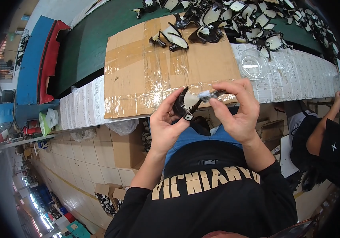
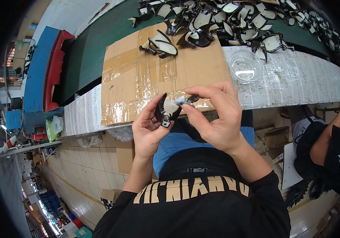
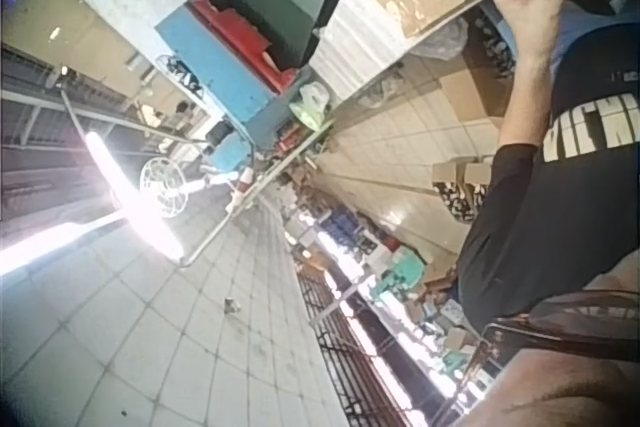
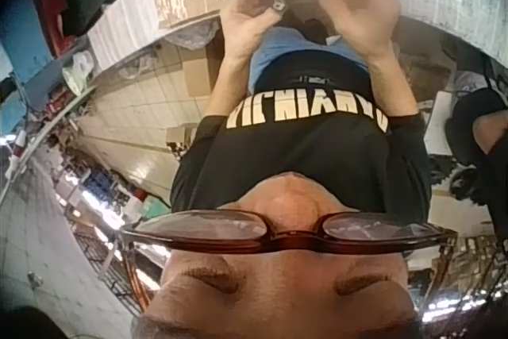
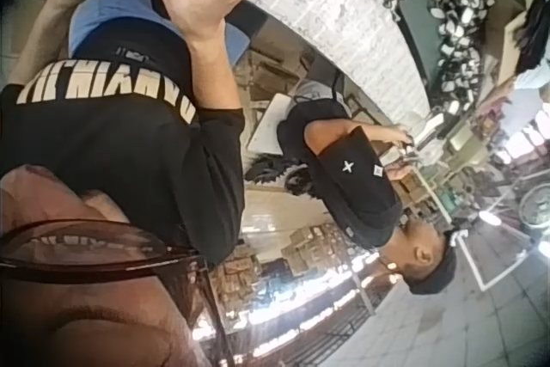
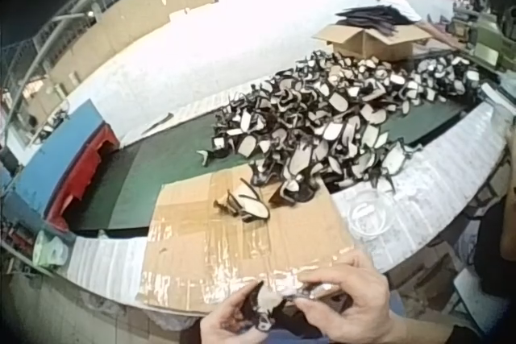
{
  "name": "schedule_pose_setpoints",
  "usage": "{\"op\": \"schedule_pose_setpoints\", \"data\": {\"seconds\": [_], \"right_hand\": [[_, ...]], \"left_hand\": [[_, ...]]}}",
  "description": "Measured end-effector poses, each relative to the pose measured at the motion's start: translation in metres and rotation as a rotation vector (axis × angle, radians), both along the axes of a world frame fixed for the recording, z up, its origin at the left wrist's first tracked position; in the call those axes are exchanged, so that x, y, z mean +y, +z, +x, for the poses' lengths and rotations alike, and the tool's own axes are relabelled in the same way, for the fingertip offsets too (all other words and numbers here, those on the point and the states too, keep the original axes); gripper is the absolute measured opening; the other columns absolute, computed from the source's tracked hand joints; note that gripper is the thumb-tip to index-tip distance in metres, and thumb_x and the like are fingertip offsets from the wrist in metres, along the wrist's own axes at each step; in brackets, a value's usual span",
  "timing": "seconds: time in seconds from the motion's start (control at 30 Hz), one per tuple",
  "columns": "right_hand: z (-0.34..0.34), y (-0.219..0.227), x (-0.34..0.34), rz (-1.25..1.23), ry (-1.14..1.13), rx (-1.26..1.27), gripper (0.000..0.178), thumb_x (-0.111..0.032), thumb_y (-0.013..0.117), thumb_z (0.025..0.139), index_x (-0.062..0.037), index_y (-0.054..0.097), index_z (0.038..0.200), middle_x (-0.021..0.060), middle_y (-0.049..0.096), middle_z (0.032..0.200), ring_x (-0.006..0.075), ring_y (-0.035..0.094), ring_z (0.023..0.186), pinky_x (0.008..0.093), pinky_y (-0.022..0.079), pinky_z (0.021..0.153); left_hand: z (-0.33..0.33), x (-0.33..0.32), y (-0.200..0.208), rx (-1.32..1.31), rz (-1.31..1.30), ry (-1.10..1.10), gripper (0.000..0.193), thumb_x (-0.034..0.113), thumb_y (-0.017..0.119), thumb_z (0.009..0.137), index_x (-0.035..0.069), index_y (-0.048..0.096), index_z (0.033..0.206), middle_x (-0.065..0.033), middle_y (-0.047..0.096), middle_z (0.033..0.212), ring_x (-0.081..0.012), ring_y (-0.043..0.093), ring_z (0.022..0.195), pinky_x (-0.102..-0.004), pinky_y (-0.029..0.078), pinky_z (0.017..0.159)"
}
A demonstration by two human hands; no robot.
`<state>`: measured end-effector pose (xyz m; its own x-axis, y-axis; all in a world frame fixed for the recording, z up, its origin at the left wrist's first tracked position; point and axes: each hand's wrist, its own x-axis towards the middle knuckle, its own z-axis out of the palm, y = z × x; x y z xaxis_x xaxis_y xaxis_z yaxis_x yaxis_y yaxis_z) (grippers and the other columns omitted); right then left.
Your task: Assembling and fitting small black shoe components at a factory workbench.
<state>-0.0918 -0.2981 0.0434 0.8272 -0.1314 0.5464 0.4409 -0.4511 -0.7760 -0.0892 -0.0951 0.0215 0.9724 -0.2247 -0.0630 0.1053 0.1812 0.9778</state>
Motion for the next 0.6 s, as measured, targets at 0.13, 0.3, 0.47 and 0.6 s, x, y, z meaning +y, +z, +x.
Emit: {"op": "schedule_pose_setpoints", "data": {"seconds": [0.13, 0.3, 0.47, 0.6], "right_hand": [[-0.003, -0.003, 0.007, 0.046, 0.051, 0.038, 0.032, -0.008, 0.084, 0.071, -0.0072, 0.074, 0.102, 0.0010, 0.073, 0.090, 0.0200, 0.058, 0.082, 0.0319, 0.042, 0.077], [-0.005, -0.009, 0.011, -0.023, 0.125, 0.063, 0.032, -0.010, 0.085, 0.071, -0.0084, 0.074, 0.101, 0.0012, 0.071, 0.086, 0.0209, 0.057, 0.080, 0.0331, 0.042, 0.077], [0.001, -0.009, 0.007, -0.124, 0.083, -0.009, 0.033, -0.011, 0.084, 0.071, -0.0089, 0.074, 0.102, 0.0008, 0.071, 0.085, 0.0214, 0.057, 0.080, 0.0340, 0.041, 0.079], [0.003, -0.006, 0.000, -0.136, 0.021, -0.006, 0.031, -0.009, 0.083, 0.072, -0.0088, 0.074, 0.101, 0.0008, 0.071, 0.085, 0.0215, 0.058, 0.082, 0.0340, 0.041, 0.080]], "left_hand": [[0.001, 0.000, 0.002, 0.051, -0.049, -0.003, 0.071, -0.019, 0.065, 0.079, -0.007, 0.045, 0.146, -0.0140, 0.061, 0.132, -0.0151, 0.062, 0.116, -0.0280, 0.051, 0.099], [0.000, -0.004, 0.004, 0.052, -0.044, -0.003, 0.069, -0.017, 0.060, 0.077, -0.005, 0.049, 0.144, -0.0093, 0.063, 0.127, -0.0137, 0.064, 0.112, -0.0281, 0.052, 0.098], [0.001, -0.001, 0.000, 0.012, -0.007, -0.009, 0.067, -0.016, 0.061, 0.078, -0.005, 0.050, 0.144, -0.0095, 0.063, 0.128, -0.0135, 0.064, 0.111, -0.0274, 0.053, 0.096], [0.001, 0.001, 0.000, 0.085, -0.043, -0.009, 0.071, -0.020, 0.063, 0.076, -0.008, 0.048, 0.144, -0.0158, 0.063, 0.129, -0.0180, 0.064, 0.115, -0.0306, 0.053, 0.097]]}}
